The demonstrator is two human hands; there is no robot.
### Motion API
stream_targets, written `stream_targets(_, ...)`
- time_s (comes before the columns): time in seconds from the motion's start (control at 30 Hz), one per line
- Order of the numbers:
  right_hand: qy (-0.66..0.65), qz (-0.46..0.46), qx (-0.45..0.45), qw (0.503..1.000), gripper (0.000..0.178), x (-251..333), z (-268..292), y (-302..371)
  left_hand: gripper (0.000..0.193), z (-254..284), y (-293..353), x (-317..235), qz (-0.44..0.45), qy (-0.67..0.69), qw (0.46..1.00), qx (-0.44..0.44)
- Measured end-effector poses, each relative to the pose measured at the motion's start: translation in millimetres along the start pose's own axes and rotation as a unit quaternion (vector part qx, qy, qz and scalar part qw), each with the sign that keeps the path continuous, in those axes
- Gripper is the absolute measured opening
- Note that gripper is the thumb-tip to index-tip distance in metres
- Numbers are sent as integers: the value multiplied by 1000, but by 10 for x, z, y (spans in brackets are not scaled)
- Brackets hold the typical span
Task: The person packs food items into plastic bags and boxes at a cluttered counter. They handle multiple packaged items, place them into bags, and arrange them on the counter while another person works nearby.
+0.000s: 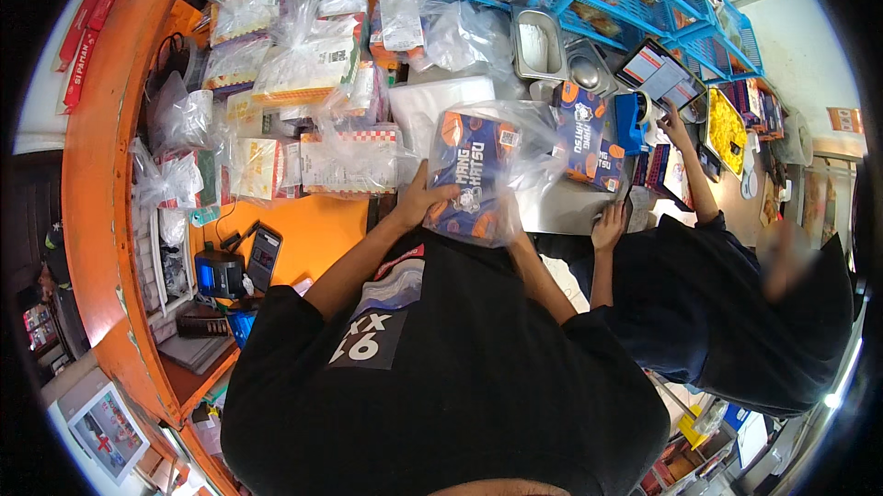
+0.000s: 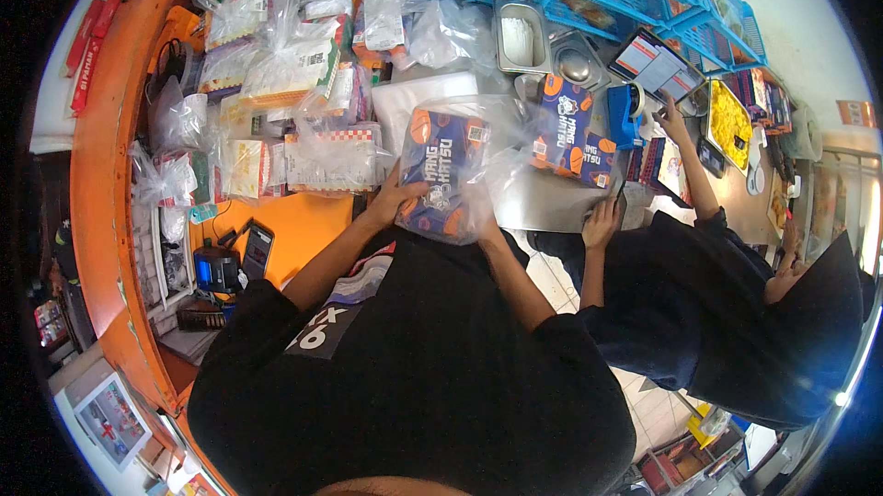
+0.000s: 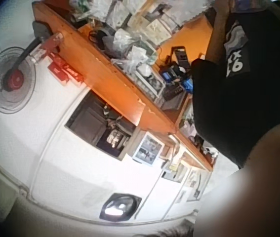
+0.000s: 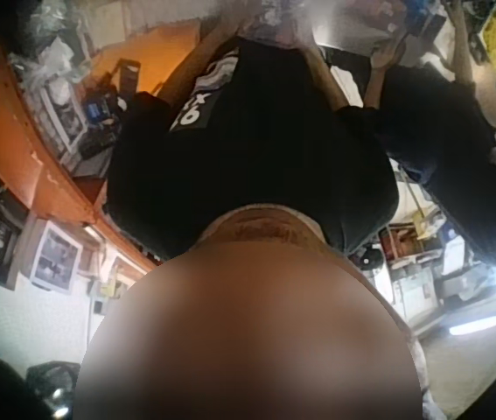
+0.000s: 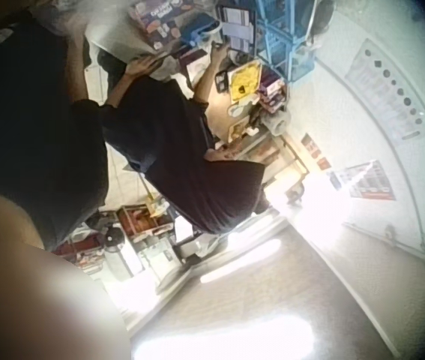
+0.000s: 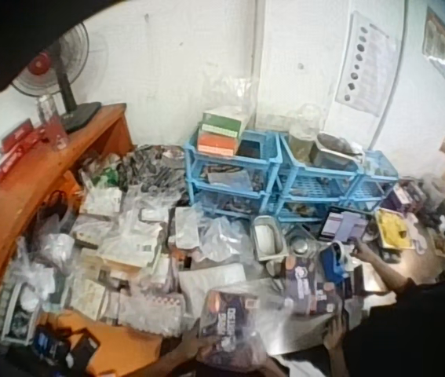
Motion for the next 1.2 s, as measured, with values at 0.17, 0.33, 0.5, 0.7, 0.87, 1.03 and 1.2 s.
stream_targets(0.17, 542, 0, 35, 840, 52, 158, 198, -210, 81, 54, -143, -705, -53, -485, 860, -148)
stream_targets(0.33, 566, 260, -237, 745, 49, 2097, -183, 501, 53, -1195, 352, -1517, -440, -475, 744, -163)
stream_targets(0.5, 590, 306, -183, 725, 57, 2191, -195, -31, 11, -1330, -211, -533, -284, -581, 754, 119)
stream_targets(0.7, 488, 177, -103, 849, 49, 2621, -473, 567, 12, -144, 529, -2064, -314, -170, 931, -81)
stream_targets(0.87, 735, 296, -124, 598, 59, 2118, -606, 181, 32, -387, 671, -1972, -200, -273, 922, -188)
stream_targets(1.03, 758, 149, 0, 635, 43, 1659, -500, -319, 42, -1298, 55, -1396, -319, -530, 784, -47)
stream_targets(1.2, 591, 234, -33, 771, 29, 2469, -835, 105, 24, -902, -413, -1545, -317, -455, 832, 18)
Point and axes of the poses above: each hand's wrist, its own y-axis away from the middle knuckle, its own z-axis out of the back of the hand, x = y × z, the point moved 10 cm from there along -y, towards the middle knuckle, and after that the axes turned 6 degrees about -x, right-handed, at the moved point
